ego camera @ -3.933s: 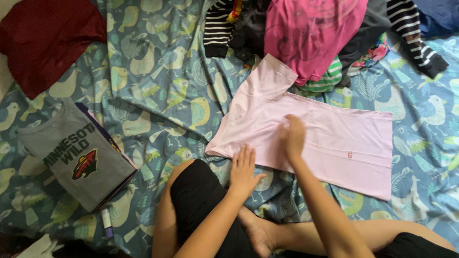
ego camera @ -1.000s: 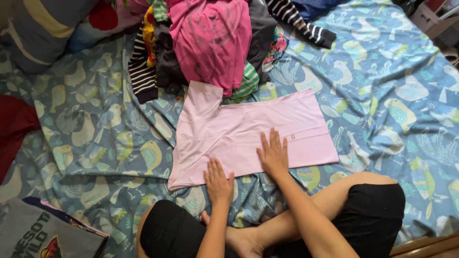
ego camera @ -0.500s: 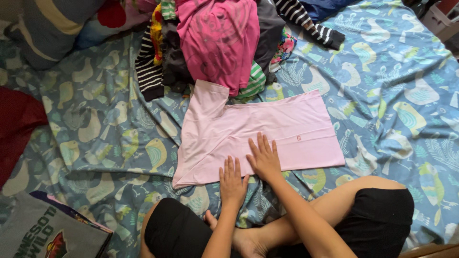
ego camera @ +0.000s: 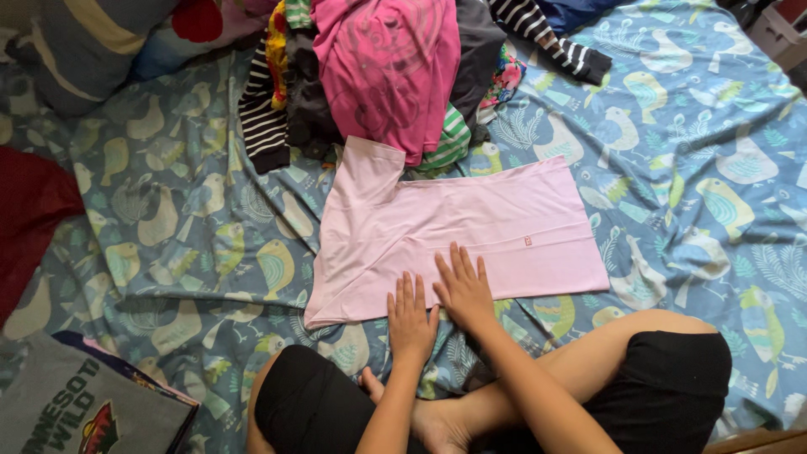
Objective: The person picks up a pink shirt from a pile and folds it by hand on a bed.
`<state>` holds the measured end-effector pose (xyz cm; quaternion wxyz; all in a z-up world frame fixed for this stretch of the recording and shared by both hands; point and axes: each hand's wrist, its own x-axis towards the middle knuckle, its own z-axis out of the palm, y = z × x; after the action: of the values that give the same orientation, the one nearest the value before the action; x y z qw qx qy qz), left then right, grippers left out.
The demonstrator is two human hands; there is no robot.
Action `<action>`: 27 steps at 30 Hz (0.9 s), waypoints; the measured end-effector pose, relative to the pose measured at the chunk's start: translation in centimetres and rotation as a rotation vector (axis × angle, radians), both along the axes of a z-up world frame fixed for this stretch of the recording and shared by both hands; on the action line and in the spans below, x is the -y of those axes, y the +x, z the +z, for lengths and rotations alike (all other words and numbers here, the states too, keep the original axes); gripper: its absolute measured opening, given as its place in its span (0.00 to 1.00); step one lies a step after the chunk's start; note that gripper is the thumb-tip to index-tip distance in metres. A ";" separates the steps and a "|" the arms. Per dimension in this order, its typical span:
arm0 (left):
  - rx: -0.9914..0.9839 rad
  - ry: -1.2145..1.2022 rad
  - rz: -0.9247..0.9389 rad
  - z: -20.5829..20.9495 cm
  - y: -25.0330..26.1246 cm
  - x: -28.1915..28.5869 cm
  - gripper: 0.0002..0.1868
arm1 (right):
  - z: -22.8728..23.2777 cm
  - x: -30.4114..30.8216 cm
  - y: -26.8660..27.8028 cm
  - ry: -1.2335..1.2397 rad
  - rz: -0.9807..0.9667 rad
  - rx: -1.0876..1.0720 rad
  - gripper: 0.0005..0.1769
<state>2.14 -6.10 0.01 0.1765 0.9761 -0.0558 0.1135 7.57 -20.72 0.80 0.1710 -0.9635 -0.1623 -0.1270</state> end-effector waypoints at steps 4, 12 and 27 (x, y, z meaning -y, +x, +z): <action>-0.023 -0.001 -0.004 0.1 0.1 -0.1 0.42 | -0.2 -0.3 2.4 -0.015 -0.014 -0.015 0.36; -0.036 0.016 0.012 -0.3 0.1 0.0 0.42 | -0.3 -0.3 -0.6 -0.009 -0.001 0.008 0.37; -0.104 0.016 0.011 0.4 0.2 0.1 0.42 | -0.9 -0.6 3.2 -0.034 -0.043 -0.016 0.36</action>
<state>2.31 -6.16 0.40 0.1708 0.9824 -0.0424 0.0633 10.77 -20.08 -0.09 0.1533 -0.9705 -0.1421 -0.1203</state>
